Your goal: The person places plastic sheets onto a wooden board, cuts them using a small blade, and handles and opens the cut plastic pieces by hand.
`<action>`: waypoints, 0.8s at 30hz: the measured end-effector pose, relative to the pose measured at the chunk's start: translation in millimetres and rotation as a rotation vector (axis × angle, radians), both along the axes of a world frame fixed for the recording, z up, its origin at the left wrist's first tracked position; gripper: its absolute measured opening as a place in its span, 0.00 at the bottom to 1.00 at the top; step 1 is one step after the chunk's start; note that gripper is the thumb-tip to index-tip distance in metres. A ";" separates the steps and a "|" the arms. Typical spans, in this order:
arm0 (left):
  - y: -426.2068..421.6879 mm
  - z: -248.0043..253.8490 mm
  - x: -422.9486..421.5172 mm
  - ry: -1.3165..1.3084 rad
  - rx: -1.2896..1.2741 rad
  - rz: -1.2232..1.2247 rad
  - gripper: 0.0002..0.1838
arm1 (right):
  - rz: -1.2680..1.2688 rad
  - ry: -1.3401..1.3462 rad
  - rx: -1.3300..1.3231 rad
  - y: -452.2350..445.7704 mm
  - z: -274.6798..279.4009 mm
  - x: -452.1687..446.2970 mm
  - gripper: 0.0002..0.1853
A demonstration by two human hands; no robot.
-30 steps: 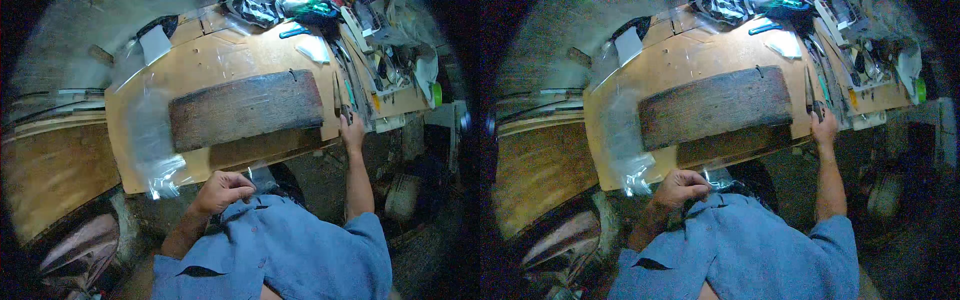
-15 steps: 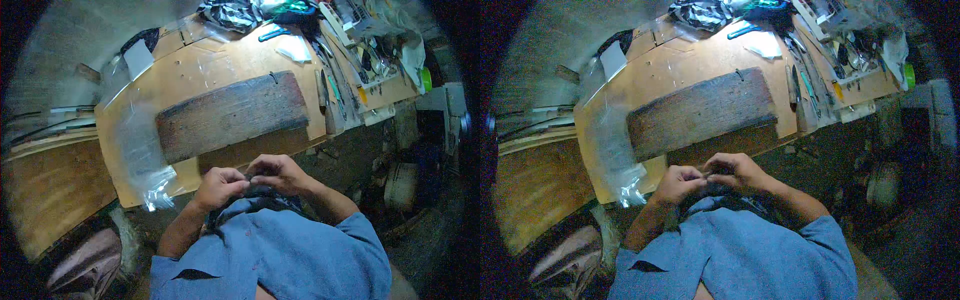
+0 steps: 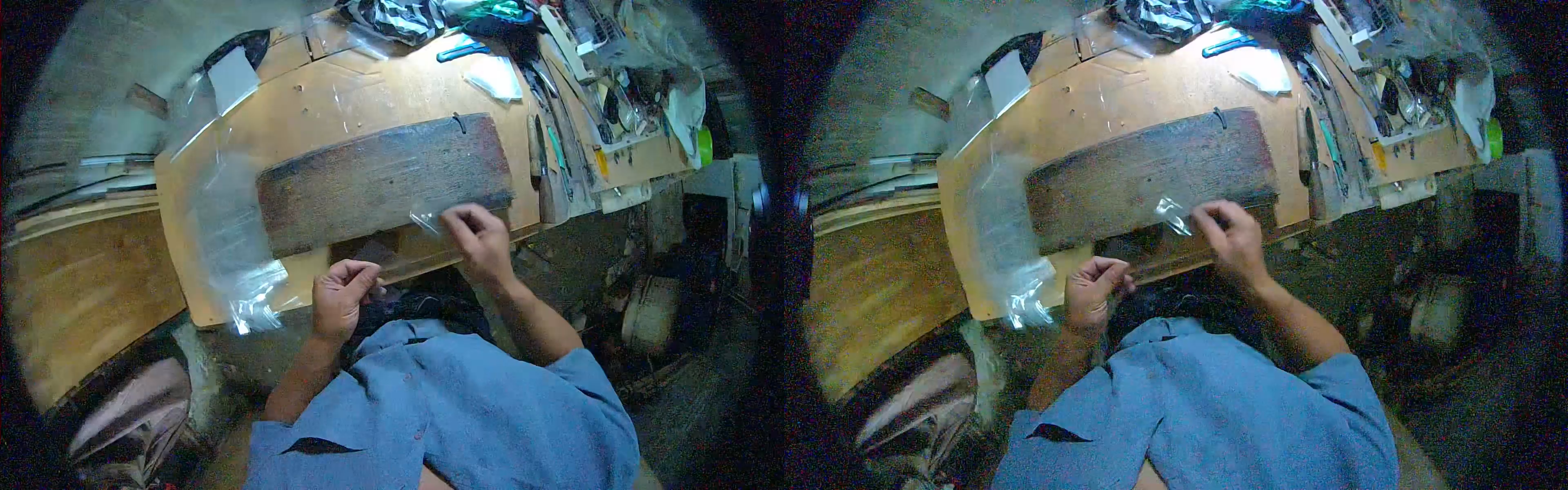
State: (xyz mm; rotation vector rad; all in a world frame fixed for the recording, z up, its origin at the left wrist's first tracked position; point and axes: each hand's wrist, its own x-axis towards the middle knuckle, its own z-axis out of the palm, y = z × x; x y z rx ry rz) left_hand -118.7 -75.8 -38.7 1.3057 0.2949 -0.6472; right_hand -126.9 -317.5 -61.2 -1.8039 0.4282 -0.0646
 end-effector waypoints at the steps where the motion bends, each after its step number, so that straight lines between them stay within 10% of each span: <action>1: 2.0 -0.9 -1.1 -0.010 0.046 -0.014 0.07 | -0.004 -0.006 -0.091 -5.8 -10.1 9.8 0.07; 11: 6.6 8.8 -11.0 0.073 0.037 -0.096 0.05 | 0.009 -0.066 -0.907 -5.0 -29.5 51.0 0.23; 22: 8.8 6.1 -0.3 0.050 0.042 -0.174 0.05 | 0.005 -0.287 -0.771 12.8 -16.4 6.1 0.19; 24: 8.0 3.3 3.1 0.068 0.053 -0.194 0.05 | 0.176 -0.146 -0.268 34.1 0.6 -9.5 0.18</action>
